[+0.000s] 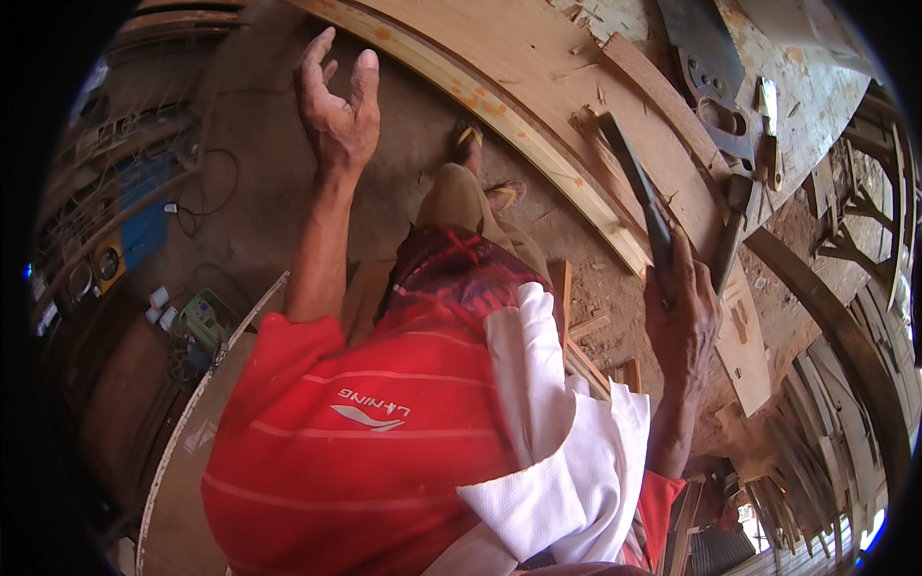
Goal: The person uses a chisel and mallet to carve and shape a curved wooden piece on a workbench. They repeatedly position the chisel and strike it to remove wood shavings, occasionally adjusting the piece and clearing debris.
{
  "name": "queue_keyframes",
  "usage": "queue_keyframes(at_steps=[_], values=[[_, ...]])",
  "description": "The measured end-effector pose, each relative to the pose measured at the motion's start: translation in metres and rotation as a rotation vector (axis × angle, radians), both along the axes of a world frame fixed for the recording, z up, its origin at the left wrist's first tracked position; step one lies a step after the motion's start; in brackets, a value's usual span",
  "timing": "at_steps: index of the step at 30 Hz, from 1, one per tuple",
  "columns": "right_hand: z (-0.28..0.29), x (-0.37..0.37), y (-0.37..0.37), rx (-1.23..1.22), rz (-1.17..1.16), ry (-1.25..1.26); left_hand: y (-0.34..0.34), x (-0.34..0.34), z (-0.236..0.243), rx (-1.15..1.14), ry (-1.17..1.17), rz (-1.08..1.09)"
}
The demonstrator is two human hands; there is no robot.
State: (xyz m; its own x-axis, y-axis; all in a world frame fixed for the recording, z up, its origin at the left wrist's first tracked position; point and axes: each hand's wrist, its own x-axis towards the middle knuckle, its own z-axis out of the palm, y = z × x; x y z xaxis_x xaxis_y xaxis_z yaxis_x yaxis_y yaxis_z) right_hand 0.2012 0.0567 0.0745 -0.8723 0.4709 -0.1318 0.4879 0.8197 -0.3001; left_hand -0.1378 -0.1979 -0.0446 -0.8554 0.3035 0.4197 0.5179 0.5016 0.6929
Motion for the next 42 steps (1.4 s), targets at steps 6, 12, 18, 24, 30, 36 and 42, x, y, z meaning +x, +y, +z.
queue_keyframes(at_steps=[6, 12, 18, 24, 30, 36, 42], values=[[0.008, 0.007, 0.004, -0.074, -0.078, -0.041, -0.018, 0.014, 0.003, -0.112, -0.016, -0.059], [-0.006, -0.005, 0.0, -0.309, -0.097, 0.16, 0.027, 0.028, 0.017, -0.055, 0.151, -0.276], [0.015, 0.03, -0.017, -1.006, -0.749, 0.307, 0.066, 0.053, 0.024, -0.041, 0.165, -0.5], [0.004, 0.04, -0.042, -1.055, -0.789, 0.475, 0.098, 0.077, 0.035, -0.273, 0.168, -0.72], [-0.009, 0.052, -0.056, -1.037, -0.824, 0.448, 0.103, 0.065, 0.017, -0.315, 0.285, -0.833], [-0.013, 0.056, -0.061, -1.013, -0.83, 0.469, 0.102, 0.064, 0.005, -0.261, 0.396, -0.849], [-0.011, 0.056, -0.067, -0.981, -0.816, 0.49, 0.106, 0.063, 0.007, -0.201, 0.388, -0.847]])
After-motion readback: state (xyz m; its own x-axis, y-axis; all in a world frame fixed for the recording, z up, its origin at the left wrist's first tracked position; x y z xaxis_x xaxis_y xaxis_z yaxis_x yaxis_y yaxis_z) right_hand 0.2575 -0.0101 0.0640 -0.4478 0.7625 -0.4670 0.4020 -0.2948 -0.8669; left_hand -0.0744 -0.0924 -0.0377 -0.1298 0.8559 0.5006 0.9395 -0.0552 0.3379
